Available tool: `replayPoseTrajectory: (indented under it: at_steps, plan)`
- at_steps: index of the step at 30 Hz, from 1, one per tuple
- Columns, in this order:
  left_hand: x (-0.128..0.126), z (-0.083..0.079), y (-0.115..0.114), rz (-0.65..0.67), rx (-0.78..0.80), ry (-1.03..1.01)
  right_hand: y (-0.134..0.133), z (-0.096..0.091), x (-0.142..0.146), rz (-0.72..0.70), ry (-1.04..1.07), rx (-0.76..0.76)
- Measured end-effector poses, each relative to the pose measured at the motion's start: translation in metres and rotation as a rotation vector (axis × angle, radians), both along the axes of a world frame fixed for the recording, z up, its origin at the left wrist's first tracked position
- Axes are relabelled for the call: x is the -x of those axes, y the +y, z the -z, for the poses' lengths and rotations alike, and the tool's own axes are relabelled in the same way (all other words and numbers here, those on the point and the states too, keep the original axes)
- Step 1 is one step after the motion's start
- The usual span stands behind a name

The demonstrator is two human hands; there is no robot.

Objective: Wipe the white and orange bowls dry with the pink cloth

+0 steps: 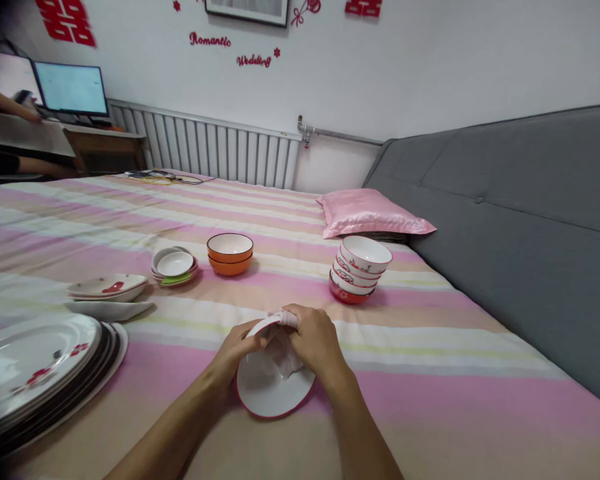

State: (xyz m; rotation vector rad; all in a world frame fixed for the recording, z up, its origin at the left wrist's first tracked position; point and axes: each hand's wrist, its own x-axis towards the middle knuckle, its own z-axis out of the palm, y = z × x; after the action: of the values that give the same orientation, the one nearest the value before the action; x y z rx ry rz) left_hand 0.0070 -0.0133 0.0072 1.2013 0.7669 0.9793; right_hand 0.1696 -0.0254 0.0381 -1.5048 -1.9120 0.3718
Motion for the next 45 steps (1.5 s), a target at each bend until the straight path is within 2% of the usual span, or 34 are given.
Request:
replayPoseTrajectory:
  at_steps: [8,14,18,24,31,37,45]
  plan:
    - [0.004,-0.004,0.000,-0.112,-0.154,-0.079,0.008,0.008,0.003,0.080,0.205,-0.013]
    - [0.006,0.001,0.000,-0.196,-0.181,-0.164,0.012,0.016,0.011,0.166,0.358,-0.037]
    - [0.007,0.004,-0.001,-0.273,-0.191,-0.194,0.012,0.020,0.019,0.264,0.429,-0.008]
    - [0.006,0.005,-0.005,-0.389,-0.238,-0.257,0.013,0.027,0.032,0.336,0.563,0.061]
    - [0.006,0.006,-0.007,-0.546,-0.338,-0.255,0.016,0.042,0.046,0.295,0.826,0.181]
    - [0.007,0.009,-0.008,-0.632,-0.347,-0.245,0.006,0.037,0.063,0.185,1.183,0.323]
    - [0.009,0.003,-0.013,-0.714,-0.443,-0.174,-0.003,0.034,0.082,0.104,1.463,0.449]
